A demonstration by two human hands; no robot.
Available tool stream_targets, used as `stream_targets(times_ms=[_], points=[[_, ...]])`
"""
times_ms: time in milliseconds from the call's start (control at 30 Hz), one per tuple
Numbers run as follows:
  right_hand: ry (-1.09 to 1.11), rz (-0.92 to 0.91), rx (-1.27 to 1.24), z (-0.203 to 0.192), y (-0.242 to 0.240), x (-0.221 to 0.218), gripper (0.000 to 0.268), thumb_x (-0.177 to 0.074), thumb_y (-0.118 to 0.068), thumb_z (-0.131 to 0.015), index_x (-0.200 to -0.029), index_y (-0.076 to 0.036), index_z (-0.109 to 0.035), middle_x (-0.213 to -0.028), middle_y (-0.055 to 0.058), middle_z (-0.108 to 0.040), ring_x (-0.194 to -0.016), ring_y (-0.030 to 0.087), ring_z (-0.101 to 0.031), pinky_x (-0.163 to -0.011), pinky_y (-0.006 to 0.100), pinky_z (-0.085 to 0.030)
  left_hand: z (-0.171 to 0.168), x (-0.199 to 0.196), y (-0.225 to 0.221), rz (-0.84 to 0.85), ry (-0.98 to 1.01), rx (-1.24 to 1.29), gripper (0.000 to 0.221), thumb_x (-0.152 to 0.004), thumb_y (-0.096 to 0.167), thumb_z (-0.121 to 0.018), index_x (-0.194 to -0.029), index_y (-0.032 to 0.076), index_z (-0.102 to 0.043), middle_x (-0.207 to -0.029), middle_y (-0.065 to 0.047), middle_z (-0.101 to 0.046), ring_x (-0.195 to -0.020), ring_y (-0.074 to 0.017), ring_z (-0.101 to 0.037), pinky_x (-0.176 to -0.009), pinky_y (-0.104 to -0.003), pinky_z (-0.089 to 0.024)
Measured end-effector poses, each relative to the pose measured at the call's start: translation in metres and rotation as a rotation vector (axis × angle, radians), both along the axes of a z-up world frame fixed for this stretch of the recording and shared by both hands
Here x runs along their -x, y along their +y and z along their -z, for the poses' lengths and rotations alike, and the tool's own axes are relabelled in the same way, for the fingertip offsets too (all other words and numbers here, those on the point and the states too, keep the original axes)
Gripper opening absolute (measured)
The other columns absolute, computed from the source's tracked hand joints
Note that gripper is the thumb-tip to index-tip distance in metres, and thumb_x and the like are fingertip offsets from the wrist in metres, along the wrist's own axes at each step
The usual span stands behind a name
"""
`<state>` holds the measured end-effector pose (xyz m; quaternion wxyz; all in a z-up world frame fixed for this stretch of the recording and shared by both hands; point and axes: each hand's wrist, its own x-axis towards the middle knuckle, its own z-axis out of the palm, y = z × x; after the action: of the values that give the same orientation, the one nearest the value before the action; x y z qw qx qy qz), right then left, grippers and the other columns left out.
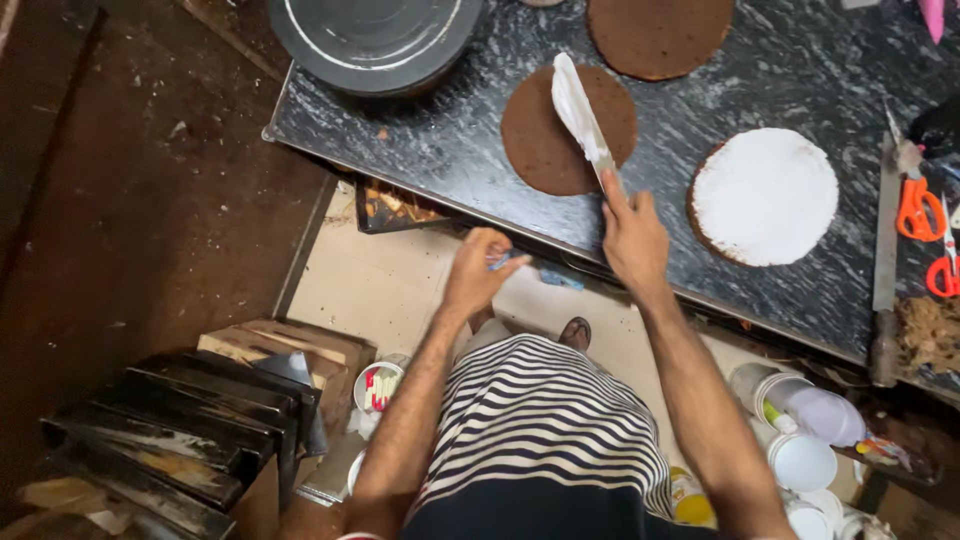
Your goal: The person prepares chocolate cakes by mixing liquids in a bucket, adding syrup to cake layers by hand, and spreading white frosting onto a cake layer using a spatula.
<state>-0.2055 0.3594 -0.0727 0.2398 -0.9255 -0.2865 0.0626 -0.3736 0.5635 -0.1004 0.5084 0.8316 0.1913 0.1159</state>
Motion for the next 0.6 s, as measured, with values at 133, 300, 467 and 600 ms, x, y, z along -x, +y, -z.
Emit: stream_targets(times_ms=[133,300,467,600], points=[[-0.047,0.226,0.233,-0.004,0.011,0.000,0.062,-0.101,-0.006,-0.050,-0.158,-0.029,-0.050,-0.115,0.025,-0.055,-0.089,0.049,-0.064,-0.072,0.057,-0.053,-0.002,0.041,0.057,-0.043,0.113,-0.069,0.034,-0.083,0.017,-0.090,-0.097,0.001,-0.063,-0.088,-0.010,-0.060,-0.080,-0.0236,-0.060,-0.073,-0.035,-0.053],[-0.010,0.172,0.091,-0.002,0.035,0.012,0.050,-0.104,-0.020,-0.057,-0.153,-0.025,-0.051,-0.106,0.025,-0.058,-0.086,0.048,-0.064,-0.072,0.057,-0.053,0.019,0.056,0.074,-0.344,0.078,0.184,0.026,-0.087,0.013,-0.084,-0.102,0.003,-0.065,-0.093,-0.004,-0.067,-0.084,-0.0133,-0.062,-0.073,-0.028,-0.055],[0.052,-0.052,0.108,0.005,0.054,0.031,0.054,-0.100,-0.017,-0.058,-0.153,-0.025,-0.051,-0.103,0.022,-0.061,-0.085,0.046,-0.063,-0.073,0.057,-0.053,0.031,0.020,0.085,-0.315,-0.062,0.444,0.038,-0.090,0.013,-0.080,-0.118,0.002,-0.057,-0.103,-0.006,-0.064,-0.087,-0.0105,-0.063,-0.073,-0.026,-0.054],[0.119,-0.059,-0.058,0.001,0.027,0.026,0.050,-0.101,-0.020,-0.058,-0.150,-0.027,-0.055,-0.089,0.020,-0.058,-0.084,0.042,-0.063,-0.078,0.054,-0.055,0.038,0.009,0.101,-0.389,-0.131,0.476,0.040,-0.094,0.011,-0.076,-0.125,0.001,-0.053,-0.109,-0.008,-0.063,-0.093,-0.0107,-0.062,-0.082,-0.024,-0.055]])
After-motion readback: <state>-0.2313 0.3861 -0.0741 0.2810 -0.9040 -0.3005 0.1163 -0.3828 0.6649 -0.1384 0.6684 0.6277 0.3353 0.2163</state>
